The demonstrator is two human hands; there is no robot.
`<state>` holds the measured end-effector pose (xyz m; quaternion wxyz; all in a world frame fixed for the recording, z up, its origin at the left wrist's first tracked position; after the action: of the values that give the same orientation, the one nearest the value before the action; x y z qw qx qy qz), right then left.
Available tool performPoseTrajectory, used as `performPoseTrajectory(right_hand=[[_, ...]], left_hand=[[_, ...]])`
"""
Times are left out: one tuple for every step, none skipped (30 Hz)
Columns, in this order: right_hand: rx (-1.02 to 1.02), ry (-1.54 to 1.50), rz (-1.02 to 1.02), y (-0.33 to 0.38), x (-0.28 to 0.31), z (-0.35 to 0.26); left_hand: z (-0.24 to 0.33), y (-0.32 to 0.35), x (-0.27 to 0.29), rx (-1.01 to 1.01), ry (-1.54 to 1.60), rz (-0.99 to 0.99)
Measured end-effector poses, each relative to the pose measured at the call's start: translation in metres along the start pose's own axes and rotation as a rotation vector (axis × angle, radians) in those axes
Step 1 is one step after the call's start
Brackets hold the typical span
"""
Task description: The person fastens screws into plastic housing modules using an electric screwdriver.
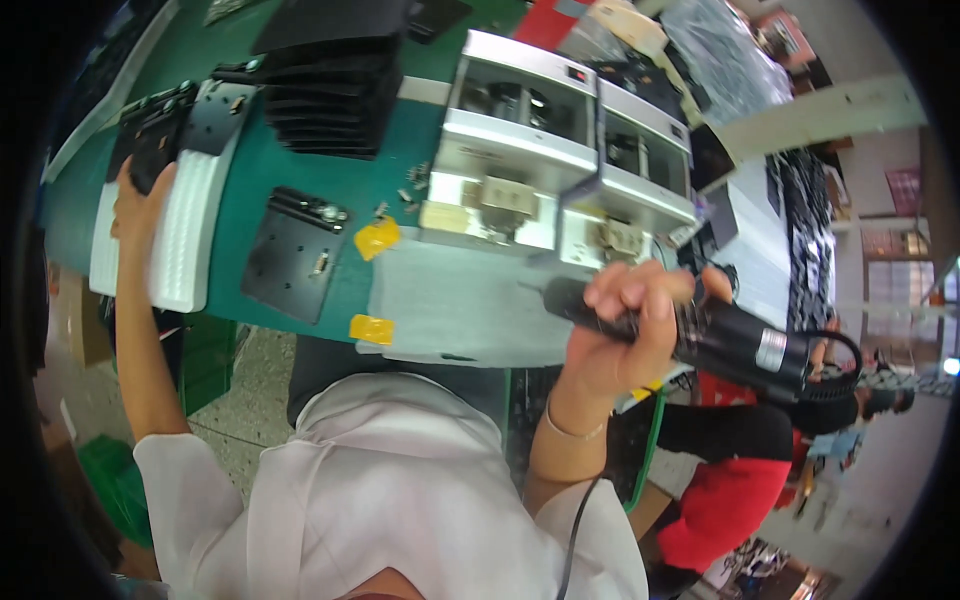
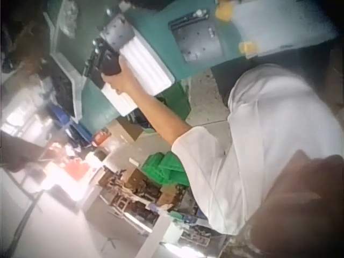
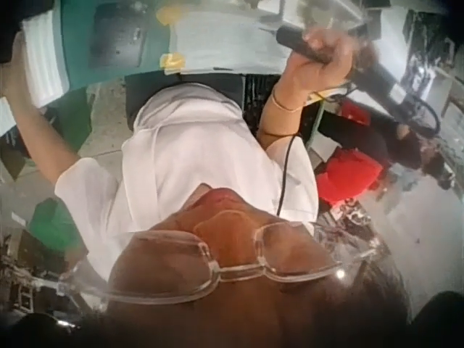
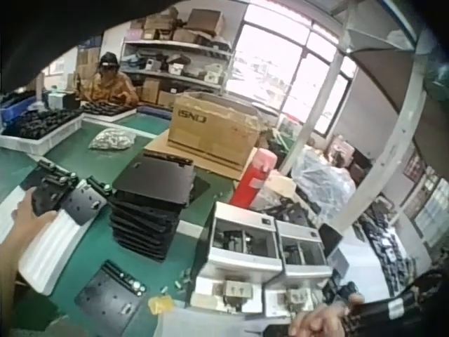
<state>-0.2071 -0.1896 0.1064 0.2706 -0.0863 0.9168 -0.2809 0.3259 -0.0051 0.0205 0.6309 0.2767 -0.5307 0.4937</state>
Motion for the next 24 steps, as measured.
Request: performPoseTrajectory(right_hand=[[0.028,0.011,-0.003,-0.005,-0.002,-0.001],[0.046,0.008,-0.012,-0.009,-0.005,0.000],[0.068,-0.016,-0.027,-0.013,-0.005,0.002],[0.068,-0.010,-0.022,-0.015,-0.006,0.005],[0.081,-0.010,-0.047,-0.017,-0.010,0.006],[0.093,-0.014,-0.071,-0.019,-0.013,0.009],[0.106,-0.019,-0.099,-0.022,-0.015,0.013],[0.103,-0.021,-0.096,-0.022,-0.016,0.016],[0.113,-0.013,-0.096,-0.022,-0.019,0.017],[0.123,-0.005,-0.095,-0.022,-0.021,0.019],[0.143,-0.005,-0.107,-0.024,-0.020,0.020],[0.141,-0.005,-0.101,-0.025,-0.020,0.021],[0.149,0.004,-0.091,-0.024,-0.021,0.022],[0.157,0.011,-0.083,-0.024,-0.022,0.023],[0.156,0.013,-0.077,-0.024,-0.022,0.025],[0.156,0.015,-0.090,-0.025,-0.023,0.027],[0.153,0.013,-0.105,-0.025,-0.024,0.029],[0.151,0.017,-0.104,-0.025,-0.024,0.029],[0.154,0.020,-0.111,-0.025,-0.025,0.029],[0.152,0.020,-0.119,-0.026,-0.027,0.029],[0.149,0.021,-0.121,-0.026,-0.028,0.029],[0.149,0.037,-0.147,-0.025,-0.029,0.029],[0.149,0.052,-0.170,-0.026,-0.030,0.028],[0.147,0.053,-0.172,-0.026,-0.032,0.028]], left_hand=[[-0.004,-0.006,-0.010,-0.023,0.011,-0.016],[-0.015,-0.012,-0.011,-0.068,0.065,0.050],[-0.015,-0.012,-0.010,-0.112,0.120,0.117],[-0.015,-0.010,-0.011,-0.118,0.120,0.111],[-0.011,-0.007,-0.007,-0.112,0.133,0.108],[-0.010,-0.004,-0.003,-0.104,0.144,0.107],[-0.016,-0.003,-0.003,-0.106,0.139,0.106],[-0.022,-0.001,-0.002,-0.130,0.188,0.106],[-0.028,0.002,0.000,-0.153,0.237,0.106],[-0.036,0.008,0.002,-0.154,0.231,0.107],[-0.034,0.021,0.011,-0.233,0.267,0.163],[-0.032,0.036,0.020,-0.312,0.304,0.219],[-0.029,0.052,0.027,-0.317,0.301,0.217],[-0.020,0.074,0.038,-0.398,0.321,0.192],[-0.008,0.095,0.047,-0.483,0.343,0.163],[0.001,0.115,0.056,-0.485,0.341,0.160],[0.012,0.136,0.064,-0.513,0.374,0.111],[0.025,0.155,0.068,-0.543,0.413,0.059],[0.040,0.171,0.071,-0.597,0.506,0.015],[0.053,0.186,0.074,-0.644,0.596,-0.029],[0.061,0.200,0.072,-0.646,0.713,-0.103],[0.070,0.213,0.070,-0.691,0.737,-0.148],[0.082,0.226,0.071,-0.736,0.757,-0.216],[0.094,0.239,0.070,-0.773,0.783,-0.295]])
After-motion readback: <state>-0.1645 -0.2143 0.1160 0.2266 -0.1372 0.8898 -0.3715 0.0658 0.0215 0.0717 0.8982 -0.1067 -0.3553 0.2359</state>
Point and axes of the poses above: each hand's wrist, its own y-axis away from the middle knuckle, its own x-axis out of the back of the hand, z = x × y, the point moved 5 cm from there along -y, towards the middle knuckle, and after that the axes turned 3 degrees about -z, right-handed, at the moved point
